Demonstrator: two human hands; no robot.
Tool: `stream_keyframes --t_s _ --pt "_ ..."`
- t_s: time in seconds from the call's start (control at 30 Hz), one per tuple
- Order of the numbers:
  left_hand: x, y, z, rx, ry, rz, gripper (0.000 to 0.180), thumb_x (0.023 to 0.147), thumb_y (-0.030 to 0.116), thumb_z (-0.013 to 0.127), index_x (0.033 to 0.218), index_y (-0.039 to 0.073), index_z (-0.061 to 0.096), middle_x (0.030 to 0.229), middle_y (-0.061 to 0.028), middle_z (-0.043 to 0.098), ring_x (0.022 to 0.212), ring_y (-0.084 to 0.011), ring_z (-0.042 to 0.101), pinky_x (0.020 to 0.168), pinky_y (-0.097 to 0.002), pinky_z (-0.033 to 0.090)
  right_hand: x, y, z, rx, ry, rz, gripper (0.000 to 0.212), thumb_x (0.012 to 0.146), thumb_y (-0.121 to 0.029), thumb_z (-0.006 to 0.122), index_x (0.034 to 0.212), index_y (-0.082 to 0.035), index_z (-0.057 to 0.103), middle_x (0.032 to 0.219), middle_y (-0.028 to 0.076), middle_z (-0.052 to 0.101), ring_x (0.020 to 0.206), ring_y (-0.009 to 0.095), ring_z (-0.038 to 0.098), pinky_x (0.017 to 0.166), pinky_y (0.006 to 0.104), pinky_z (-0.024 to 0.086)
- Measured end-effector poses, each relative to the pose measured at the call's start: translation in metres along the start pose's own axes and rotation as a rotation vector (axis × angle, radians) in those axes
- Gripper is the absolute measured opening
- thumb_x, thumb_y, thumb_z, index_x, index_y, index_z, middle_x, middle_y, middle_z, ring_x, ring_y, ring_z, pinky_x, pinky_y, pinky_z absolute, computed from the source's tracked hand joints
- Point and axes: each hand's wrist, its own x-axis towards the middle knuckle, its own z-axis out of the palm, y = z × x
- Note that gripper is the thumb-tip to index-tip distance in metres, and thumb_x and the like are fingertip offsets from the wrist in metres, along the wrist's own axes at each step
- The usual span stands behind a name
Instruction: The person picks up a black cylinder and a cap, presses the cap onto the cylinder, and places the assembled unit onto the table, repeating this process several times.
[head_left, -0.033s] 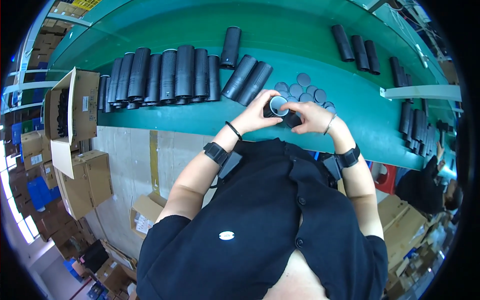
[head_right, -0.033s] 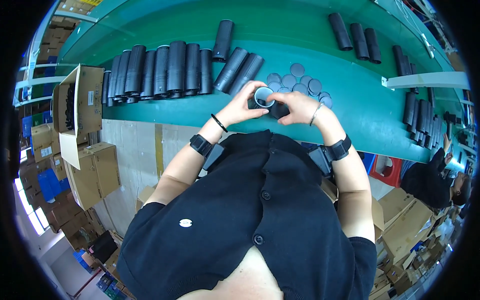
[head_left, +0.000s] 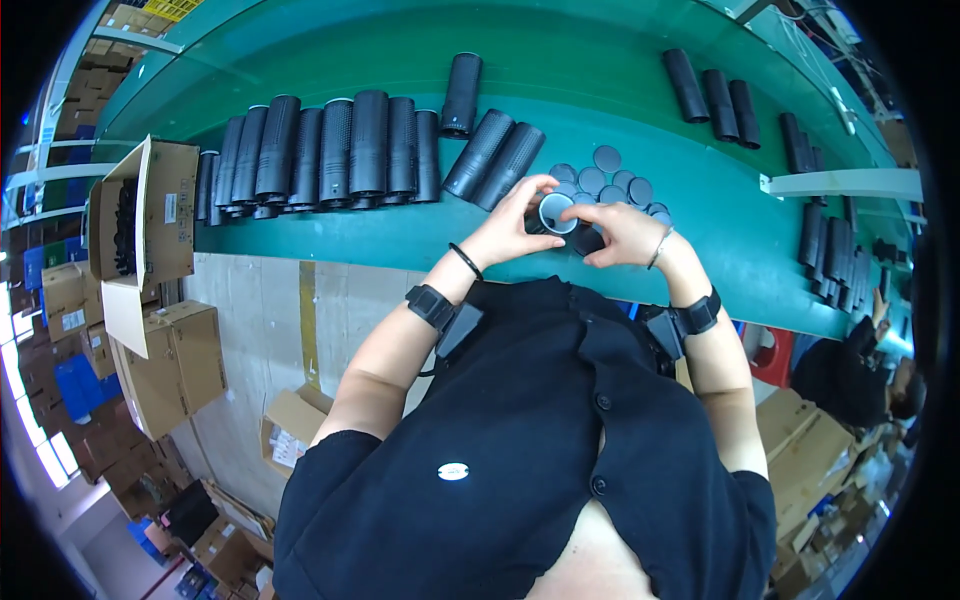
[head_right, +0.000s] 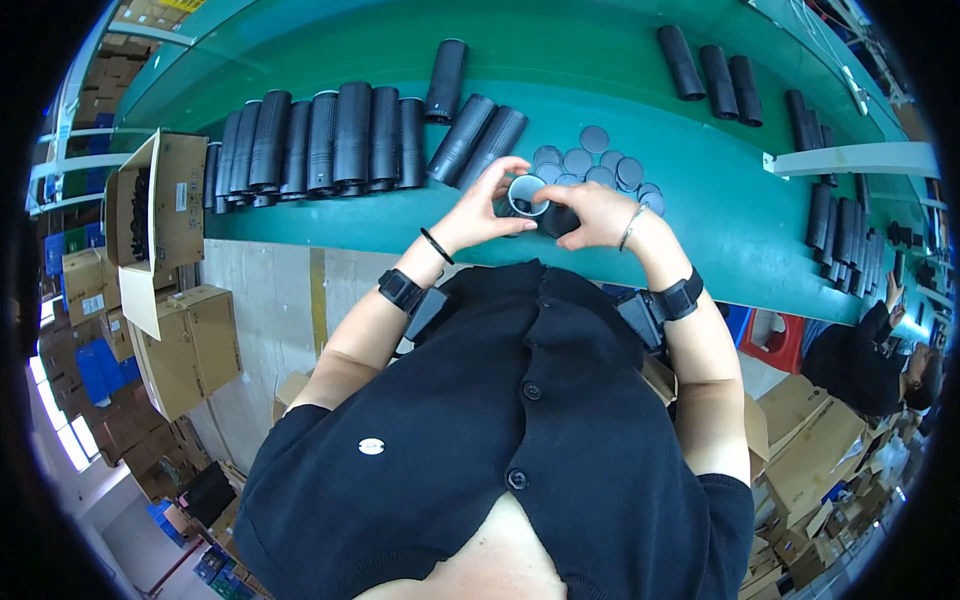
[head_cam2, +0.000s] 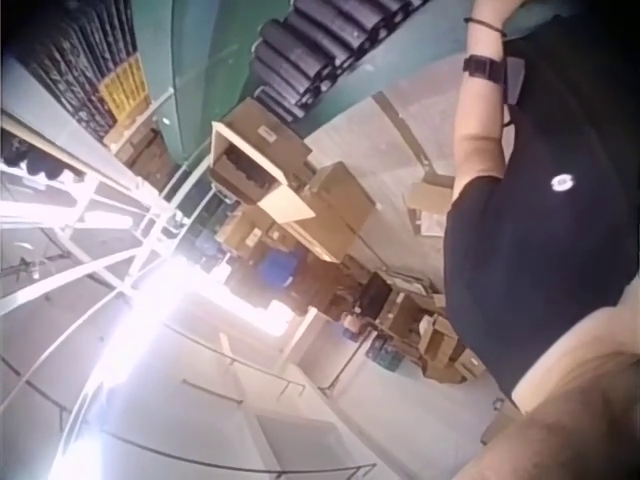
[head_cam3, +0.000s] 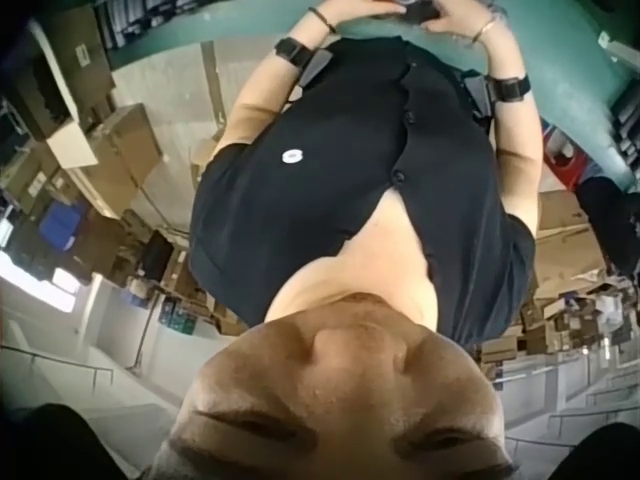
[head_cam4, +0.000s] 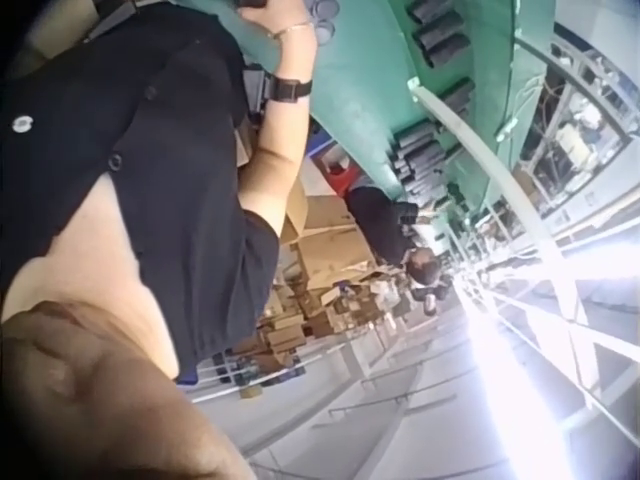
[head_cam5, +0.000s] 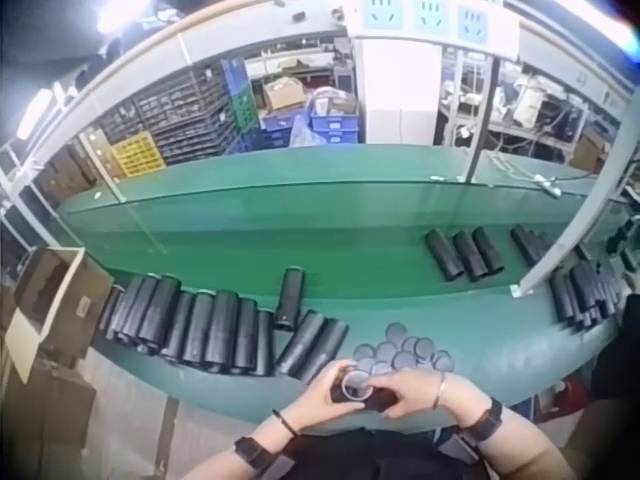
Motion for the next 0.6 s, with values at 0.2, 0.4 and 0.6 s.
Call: stream_keyframes --t_s 0.2,0.4,0.6 --pt "-0.004 0.014 -0.005 0.36 -0.071 0.169 0.049 0.07 0.017 0.083 0.109 0.005 0.055 0.115 -0.0125 0.051 0.11 -0.027 0.055 0.089 -0.0357 0.048 0.002 0.001 0.005 -0.142 -0.044 0.039 0.067 0.064 -0.018 0.077 0.126 -0.016 0.053 0.095 0.019 0.067 0.092 0.039 0.064 0.08 0.0442 0.051" --pt "-0.005 0.02 -0.003 0.333 -0.063 0.094 0.035 0.071 0.016 0.082 0.091 0.004 0.056 0.114 -0.0122 0.051 0.103 -0.0294 0.057 0.084 -0.0359 0.049 -0.002 -0.02 0.003 -0.136 -0.085 0.068 0.064 0.064 -0.016 0.074 0.124 -0.015 0.053 0.091 0.017 0.068 0.091 0.037 0.064 0.08 0.0447 0.051" --pt "-0.002 0.023 -0.002 0.353 -0.101 0.041 0.031 0.072 0.017 0.081 0.085 0.004 0.056 0.119 -0.0138 0.052 0.101 -0.03 0.059 0.081 -0.0368 0.05 0.002 -0.023 0.003 -0.26 -0.164 0.13 0.057 0.064 -0.017 0.074 0.118 -0.014 0.057 0.09 0.016 0.068 0.09 0.036 0.065 0.08 0.0441 0.052"
